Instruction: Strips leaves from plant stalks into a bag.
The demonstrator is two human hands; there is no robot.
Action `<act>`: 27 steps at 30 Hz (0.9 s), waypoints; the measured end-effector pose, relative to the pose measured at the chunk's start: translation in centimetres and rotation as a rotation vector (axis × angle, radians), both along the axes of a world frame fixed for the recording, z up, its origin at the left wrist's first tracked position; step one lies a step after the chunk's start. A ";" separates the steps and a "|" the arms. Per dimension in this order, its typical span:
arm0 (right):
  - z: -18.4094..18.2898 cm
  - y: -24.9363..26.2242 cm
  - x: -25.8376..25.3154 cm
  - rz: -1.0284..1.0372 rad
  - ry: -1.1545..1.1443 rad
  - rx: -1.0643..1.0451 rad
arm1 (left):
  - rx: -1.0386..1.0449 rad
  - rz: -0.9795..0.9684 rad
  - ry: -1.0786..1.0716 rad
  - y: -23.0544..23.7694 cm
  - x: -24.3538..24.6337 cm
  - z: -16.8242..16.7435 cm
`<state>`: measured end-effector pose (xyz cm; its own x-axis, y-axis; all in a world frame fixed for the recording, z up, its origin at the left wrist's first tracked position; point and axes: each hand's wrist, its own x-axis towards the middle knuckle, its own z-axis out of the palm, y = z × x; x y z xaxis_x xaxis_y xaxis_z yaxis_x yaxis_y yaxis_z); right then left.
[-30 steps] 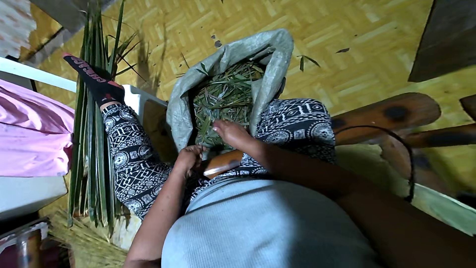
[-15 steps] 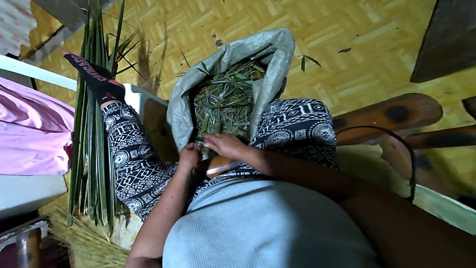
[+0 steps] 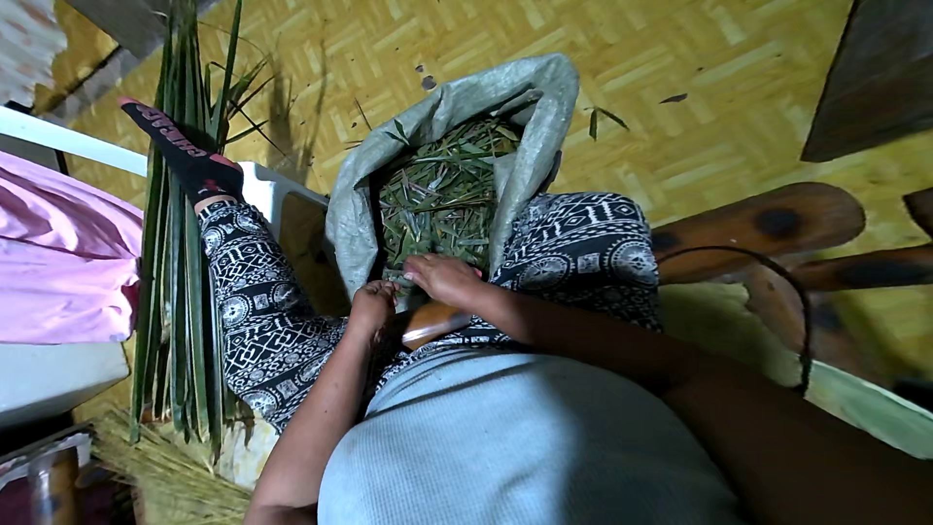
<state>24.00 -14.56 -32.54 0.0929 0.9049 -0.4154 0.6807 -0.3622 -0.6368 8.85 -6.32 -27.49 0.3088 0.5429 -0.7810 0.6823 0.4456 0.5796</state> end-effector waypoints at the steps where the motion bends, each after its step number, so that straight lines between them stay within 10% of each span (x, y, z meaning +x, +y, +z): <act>1: -0.1 0.1 0.2 -0.029 -0.012 -0.018 | 0.000 -0.008 0.005 -0.1 -0.1 0.1; 27: -2.6 0.9 2.0 -0.145 -0.280 0.005 | -0.063 -0.104 0.080 1.5 -1.2 0.6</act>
<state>26.00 -13.68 -35.12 0.3310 0.8760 -0.3508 0.7718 -0.4652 -0.4336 7.63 -4.86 -26.92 0.2960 0.4603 -0.8370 0.7695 0.4042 0.4944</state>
